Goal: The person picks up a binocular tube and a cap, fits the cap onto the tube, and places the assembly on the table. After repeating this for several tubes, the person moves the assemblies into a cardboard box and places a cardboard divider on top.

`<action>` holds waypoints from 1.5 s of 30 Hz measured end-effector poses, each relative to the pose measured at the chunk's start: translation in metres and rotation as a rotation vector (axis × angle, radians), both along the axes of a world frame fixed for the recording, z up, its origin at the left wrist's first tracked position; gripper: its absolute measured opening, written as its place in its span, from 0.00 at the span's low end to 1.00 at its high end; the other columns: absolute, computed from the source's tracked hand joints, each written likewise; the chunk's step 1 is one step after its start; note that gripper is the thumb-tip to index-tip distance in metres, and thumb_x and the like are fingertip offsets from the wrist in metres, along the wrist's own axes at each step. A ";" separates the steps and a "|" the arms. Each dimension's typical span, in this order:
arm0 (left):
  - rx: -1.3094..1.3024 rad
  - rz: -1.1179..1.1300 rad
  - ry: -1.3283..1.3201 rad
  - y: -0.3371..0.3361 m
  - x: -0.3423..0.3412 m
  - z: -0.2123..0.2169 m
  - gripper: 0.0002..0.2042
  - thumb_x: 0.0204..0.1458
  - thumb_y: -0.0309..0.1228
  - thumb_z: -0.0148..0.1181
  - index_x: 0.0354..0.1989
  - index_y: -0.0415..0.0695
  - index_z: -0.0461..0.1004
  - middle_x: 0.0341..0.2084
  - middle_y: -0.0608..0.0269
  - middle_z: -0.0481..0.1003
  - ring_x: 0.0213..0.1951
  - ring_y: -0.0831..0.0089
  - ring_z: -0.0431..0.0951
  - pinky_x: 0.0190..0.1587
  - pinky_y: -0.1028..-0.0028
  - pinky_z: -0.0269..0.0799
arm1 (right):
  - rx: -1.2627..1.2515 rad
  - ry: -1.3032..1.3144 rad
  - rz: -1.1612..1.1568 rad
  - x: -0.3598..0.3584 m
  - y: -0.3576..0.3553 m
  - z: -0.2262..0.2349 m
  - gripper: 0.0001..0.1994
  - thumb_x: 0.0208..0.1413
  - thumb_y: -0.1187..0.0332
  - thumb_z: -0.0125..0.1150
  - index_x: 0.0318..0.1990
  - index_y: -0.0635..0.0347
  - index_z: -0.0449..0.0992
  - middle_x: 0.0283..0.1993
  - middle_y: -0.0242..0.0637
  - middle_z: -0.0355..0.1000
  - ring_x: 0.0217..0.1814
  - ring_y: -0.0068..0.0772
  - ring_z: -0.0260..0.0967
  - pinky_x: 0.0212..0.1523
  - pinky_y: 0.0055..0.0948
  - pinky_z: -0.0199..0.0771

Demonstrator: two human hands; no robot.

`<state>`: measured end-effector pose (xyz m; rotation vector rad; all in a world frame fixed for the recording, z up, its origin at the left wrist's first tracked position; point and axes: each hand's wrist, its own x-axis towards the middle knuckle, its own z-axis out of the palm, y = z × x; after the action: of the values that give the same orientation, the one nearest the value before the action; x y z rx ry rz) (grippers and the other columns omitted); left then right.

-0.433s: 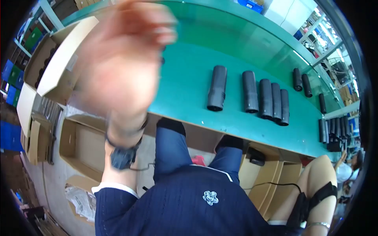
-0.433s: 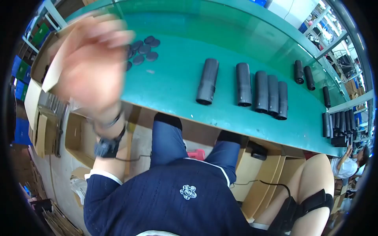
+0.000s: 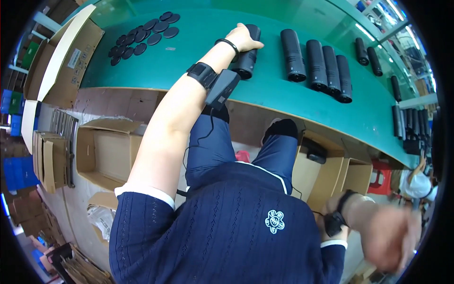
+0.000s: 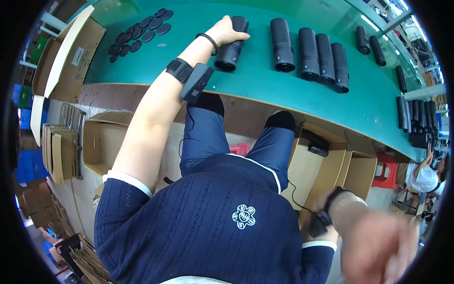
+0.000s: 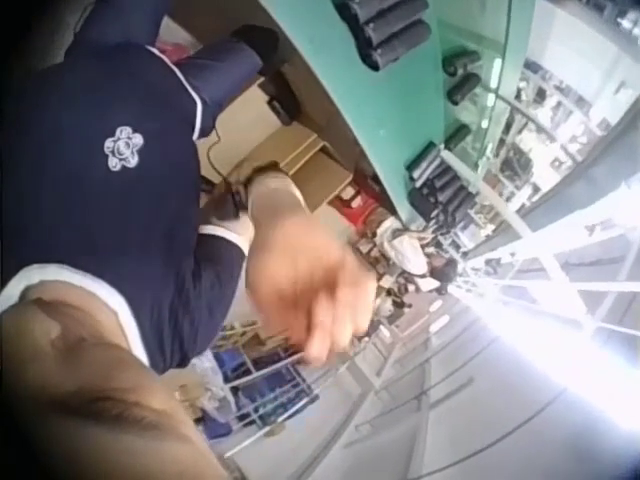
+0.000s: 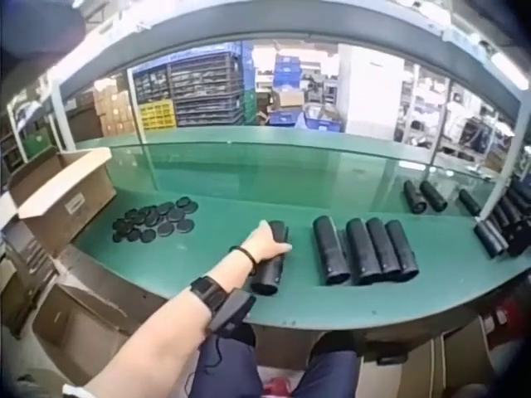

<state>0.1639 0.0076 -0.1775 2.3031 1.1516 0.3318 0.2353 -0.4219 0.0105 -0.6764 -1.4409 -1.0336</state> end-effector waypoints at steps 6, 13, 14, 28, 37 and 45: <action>-0.301 -0.351 -0.599 -0.055 -0.070 0.056 0.33 0.42 0.28 0.67 0.58 0.36 0.62 0.46 0.56 0.73 0.48 0.69 0.74 0.53 0.70 0.70 | -1.041 0.574 0.156 0.009 0.087 -0.089 0.06 0.54 0.82 0.53 0.38 0.70 0.75 0.39 0.40 0.71 0.38 0.26 0.67 0.43 0.22 0.66; -0.267 -0.383 -0.823 -0.126 -0.095 0.037 0.41 0.40 0.31 0.73 0.62 0.41 0.55 0.52 0.55 0.66 0.56 0.67 0.66 0.58 0.67 0.64 | -1.185 1.048 0.858 0.012 0.179 -0.126 0.17 0.66 0.63 0.48 0.56 0.64 0.72 0.41 0.30 0.70 0.43 0.18 0.64 0.46 0.20 0.65; -0.251 -0.380 -0.830 -0.129 -0.096 0.034 0.39 0.40 0.33 0.74 0.61 0.42 0.56 0.52 0.56 0.66 0.56 0.67 0.67 0.58 0.67 0.64 | -1.176 1.089 1.002 0.007 0.188 -0.127 0.19 0.66 0.61 0.46 0.58 0.64 0.70 0.42 0.30 0.69 0.45 0.18 0.64 0.47 0.22 0.65; -0.571 -0.461 -0.901 -0.141 -0.116 0.050 0.35 0.46 0.29 0.68 0.63 0.43 0.56 0.55 0.60 0.65 0.58 0.71 0.64 0.60 0.71 0.60 | -1.254 1.158 1.118 -0.025 0.196 -0.123 0.16 0.60 0.72 0.54 0.55 0.63 0.74 0.34 0.24 0.65 0.33 0.15 0.58 0.34 0.16 0.59; -0.846 -0.318 -1.093 -0.122 -0.111 0.056 0.25 0.53 0.39 0.58 0.58 0.41 0.64 0.52 0.62 0.68 0.57 0.72 0.66 0.60 0.71 0.59 | -1.238 1.268 1.121 -0.020 0.217 -0.135 0.16 0.61 0.70 0.55 0.56 0.62 0.73 0.34 0.27 0.73 0.24 0.13 0.63 0.24 0.13 0.61; -0.486 -0.312 -1.070 -0.102 -0.081 0.054 0.27 0.49 0.35 0.66 0.55 0.41 0.62 0.43 0.63 0.70 0.46 0.75 0.70 0.49 0.75 0.68 | -1.361 1.225 0.847 -0.014 0.243 -0.111 0.17 0.62 0.62 0.54 0.54 0.60 0.75 0.15 0.22 0.60 0.14 0.14 0.54 0.15 0.16 0.53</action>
<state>0.0826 -0.0939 -0.1238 1.4559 0.2685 0.8936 0.2214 -0.1789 -0.1009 -1.1386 -0.8860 1.0857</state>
